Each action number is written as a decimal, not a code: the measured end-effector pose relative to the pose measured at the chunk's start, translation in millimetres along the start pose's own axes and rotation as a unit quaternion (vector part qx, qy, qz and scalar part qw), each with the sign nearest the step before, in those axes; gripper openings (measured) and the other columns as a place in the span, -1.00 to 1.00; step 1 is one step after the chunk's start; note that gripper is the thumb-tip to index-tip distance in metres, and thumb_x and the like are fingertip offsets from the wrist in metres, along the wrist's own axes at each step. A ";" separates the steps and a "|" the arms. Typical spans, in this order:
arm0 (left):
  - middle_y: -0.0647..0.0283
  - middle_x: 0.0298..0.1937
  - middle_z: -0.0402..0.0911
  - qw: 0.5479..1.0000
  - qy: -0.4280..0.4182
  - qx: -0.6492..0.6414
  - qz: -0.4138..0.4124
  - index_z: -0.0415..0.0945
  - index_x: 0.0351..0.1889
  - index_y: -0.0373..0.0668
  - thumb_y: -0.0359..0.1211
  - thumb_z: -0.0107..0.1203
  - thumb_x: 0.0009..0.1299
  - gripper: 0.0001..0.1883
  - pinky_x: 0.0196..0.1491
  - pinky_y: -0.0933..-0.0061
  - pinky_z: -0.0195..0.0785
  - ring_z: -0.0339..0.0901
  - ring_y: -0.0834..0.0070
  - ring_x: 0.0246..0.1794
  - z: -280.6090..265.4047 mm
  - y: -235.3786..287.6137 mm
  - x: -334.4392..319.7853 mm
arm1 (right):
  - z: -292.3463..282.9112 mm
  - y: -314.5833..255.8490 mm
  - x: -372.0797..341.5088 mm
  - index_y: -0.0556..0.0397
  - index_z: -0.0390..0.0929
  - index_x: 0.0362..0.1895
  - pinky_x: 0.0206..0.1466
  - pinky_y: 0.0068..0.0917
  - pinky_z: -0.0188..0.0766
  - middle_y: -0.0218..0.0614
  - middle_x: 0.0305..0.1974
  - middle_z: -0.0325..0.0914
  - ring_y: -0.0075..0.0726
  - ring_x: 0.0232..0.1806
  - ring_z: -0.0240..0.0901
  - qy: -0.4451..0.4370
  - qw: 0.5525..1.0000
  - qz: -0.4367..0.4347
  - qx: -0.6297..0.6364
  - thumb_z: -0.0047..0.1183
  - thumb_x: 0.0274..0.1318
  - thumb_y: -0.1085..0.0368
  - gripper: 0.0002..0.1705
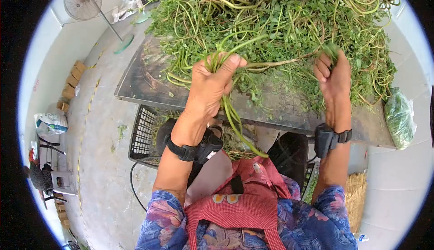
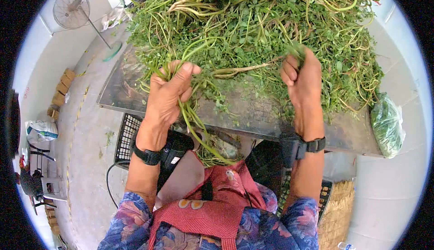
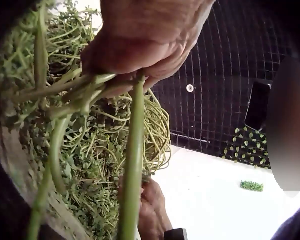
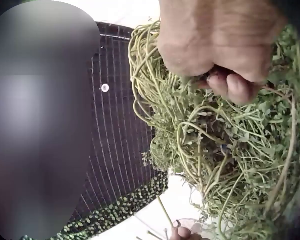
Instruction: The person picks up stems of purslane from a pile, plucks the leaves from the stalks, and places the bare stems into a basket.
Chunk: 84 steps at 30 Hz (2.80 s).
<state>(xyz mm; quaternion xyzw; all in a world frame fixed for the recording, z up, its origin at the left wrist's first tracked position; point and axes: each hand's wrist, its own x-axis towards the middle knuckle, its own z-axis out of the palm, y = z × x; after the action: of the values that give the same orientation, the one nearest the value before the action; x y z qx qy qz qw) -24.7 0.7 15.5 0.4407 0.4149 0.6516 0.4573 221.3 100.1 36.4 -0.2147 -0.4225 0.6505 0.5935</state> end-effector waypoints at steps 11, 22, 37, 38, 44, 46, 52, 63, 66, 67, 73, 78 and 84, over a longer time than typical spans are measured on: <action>0.54 -0.71 0.12 0.982 -0.033 -0.182 -0.050 0.48 -0.31 -0.26 -0.26 -0.02 0.40 -0.77 -0.70 0.74 -0.14 0.02 0.78 -0.71 2.0 -1.2 3.8 | 32.1 72.9 -30.4 0.13 0.58 -0.22 -0.31 -0.65 0.32 -0.38 -0.38 0.52 -0.60 -0.36 0.38 -0.170 0.900 -0.036 -0.399 -0.01 0.18 0.17 -0.71; 0.50 -0.69 0.10 0.986 0.025 -0.150 0.063 0.44 -0.31 -0.17 -0.21 -0.08 0.43 -0.77 -0.62 0.64 0.14 0.14 0.70 -0.65 18.7 30.6 7.9 | 67.4 48.9 -3.8 0.25 0.57 -0.29 -0.27 -0.64 0.29 -0.55 -0.40 0.50 -0.70 -0.34 0.30 -0.166 0.939 -0.037 -0.299 0.12 0.08 0.22 -0.71; 0.02 -0.44 0.58 0.991 0.013 0.009 -0.131 0.40 -0.24 -0.30 -0.25 -0.11 0.45 -0.74 -0.80 0.73 0.09 0.51 0.51 -0.60 36.4 0.7 33.1 | 35.2 55.0 37.7 0.03 0.49 -0.34 -0.48 -0.29 0.36 -0.25 -0.52 0.38 -0.10 -0.49 0.42 -0.212 0.739 -0.334 -0.545 0.10 -0.07 0.37 -0.87; 0.03 -0.43 0.58 0.990 0.009 -0.001 -0.138 0.40 -0.24 -0.30 -0.26 -0.09 0.44 -0.75 -0.80 0.73 0.09 0.51 0.51 -0.61 33.3 -2.6 28.4 | 33.8 59.7 36.1 0.02 0.48 -0.35 -0.49 -0.30 0.37 -0.26 -0.52 0.37 -0.12 -0.49 0.43 -0.204 0.715 -0.350 -0.570 0.10 -0.07 0.38 -0.87; 0.17 -0.51 0.55 0.991 0.026 -0.010 -0.134 0.45 -0.32 -0.27 -0.29 0.05 0.37 -0.80 -0.81 0.74 -0.05 0.34 0.64 -0.71 28.8 1.6 18.4 | 27.0 68.4 39.4 0.01 0.48 -0.35 -0.49 -0.31 0.39 -0.29 -0.50 0.35 -0.15 -0.50 0.44 -0.167 0.655 -0.396 -0.622 0.08 -0.16 0.43 -0.82; 0.23 -0.56 0.51 0.989 0.006 0.008 -0.145 0.44 -0.35 -0.24 -0.29 0.08 0.34 -0.81 -0.82 0.74 -0.06 0.33 0.65 -0.72 24.2 3.3 15.0 | 4.0 61.4 58.6 0.02 0.49 -0.35 -0.51 -0.37 0.38 -0.26 -0.48 0.37 -0.17 -0.53 0.41 -0.069 0.595 -0.401 -0.694 0.08 -0.09 0.40 -0.87; 0.27 -0.55 0.51 0.984 0.021 -0.037 -0.175 0.45 -0.36 -0.21 -0.29 0.10 0.33 -0.83 -0.80 0.75 -0.05 0.35 0.65 -0.70 22.0 0.8 20.6 | 11.7 37.1 62.4 0.03 0.33 -0.44 -0.70 -0.69 0.11 -0.44 -0.49 0.38 -0.61 -0.65 0.27 -0.115 0.989 0.087 -0.030 -0.09 0.24 0.07 -0.68; 0.26 -0.46 0.56 0.991 0.040 -0.018 -0.130 0.48 -0.23 -0.25 -0.35 0.11 0.31 -0.83 -0.78 0.77 -0.01 0.39 0.64 -0.64 37.5 -1.2 15.4 | 36.5 46.9 37.6 0.13 0.58 -0.17 -0.12 -0.59 0.31 -0.46 -0.26 0.56 -0.63 -0.28 0.36 -0.295 0.927 0.066 -0.222 0.15 0.01 0.26 -0.71; 0.25 -0.46 0.56 0.993 0.023 -0.029 -0.111 0.48 -0.21 -0.28 -0.36 0.12 0.31 -0.81 -0.78 0.76 0.00 0.38 0.64 -0.66 45.3 -9.6 15.6 | 34.0 50.7 35.8 0.12 0.60 -0.22 -0.15 -0.61 0.33 -0.42 -0.29 0.59 -0.65 -0.25 0.39 -0.300 0.912 -0.001 -0.279 0.16 -0.04 0.35 -0.77; 0.24 -0.47 0.56 0.993 0.030 -0.028 -0.111 0.47 -0.19 -0.31 -0.37 0.12 0.31 -0.79 -0.78 0.76 0.00 0.38 0.64 -0.66 48.5 -10.4 15.6 | 29.4 50.9 40.0 0.11 0.61 -0.23 -0.18 -0.61 0.34 -0.41 -0.30 0.59 -0.64 -0.26 0.40 -0.287 0.910 -0.013 -0.300 0.16 -0.04 0.35 -0.78; 0.21 -0.47 0.55 0.992 0.039 -0.031 -0.113 0.45 -0.14 -0.38 -0.38 0.15 0.29 -0.73 -0.78 0.77 -0.02 0.37 0.64 -0.67 66.9 -0.3 13.5 | 8.2 34.3 51.4 0.10 0.56 -0.32 -0.28 -0.63 0.30 -0.44 -0.39 0.54 -0.64 -0.42 0.33 -0.163 0.983 0.087 0.008 0.06 0.11 0.17 -0.76; 0.21 -0.50 0.54 0.989 0.039 -0.053 -0.133 0.45 -0.13 -0.35 -0.40 0.15 0.28 -0.74 -0.77 0.76 -0.03 0.35 0.64 -0.70 67.2 8.5 11.1 | 47.2 0.4 21.0 0.14 0.58 -0.35 -0.35 -0.60 0.33 -0.40 -0.39 0.58 -0.62 -0.39 0.40 -0.218 0.941 0.012 -0.258 0.11 0.06 0.23 -0.79; 0.27 -0.61 0.52 0.994 -0.005 -0.037 -0.106 0.51 -0.29 -0.26 -0.41 0.11 0.31 -0.89 -0.75 0.72 -0.06 0.26 0.73 -0.78 52.5 -1.7 7.5 | 58.5 21.4 3.6 0.19 0.56 -0.39 -0.43 -0.62 0.34 -0.41 -0.50 0.55 -0.57 -0.55 0.40 -0.213 0.880 -0.148 -0.397 0.15 -0.03 0.31 -0.82</action>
<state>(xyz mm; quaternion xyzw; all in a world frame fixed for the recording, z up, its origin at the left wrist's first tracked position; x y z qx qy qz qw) 24.3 15.5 29.4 0.3801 0.4329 0.6121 0.5417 162.3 87.6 52.2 -0.2233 -0.7888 0.3625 0.4433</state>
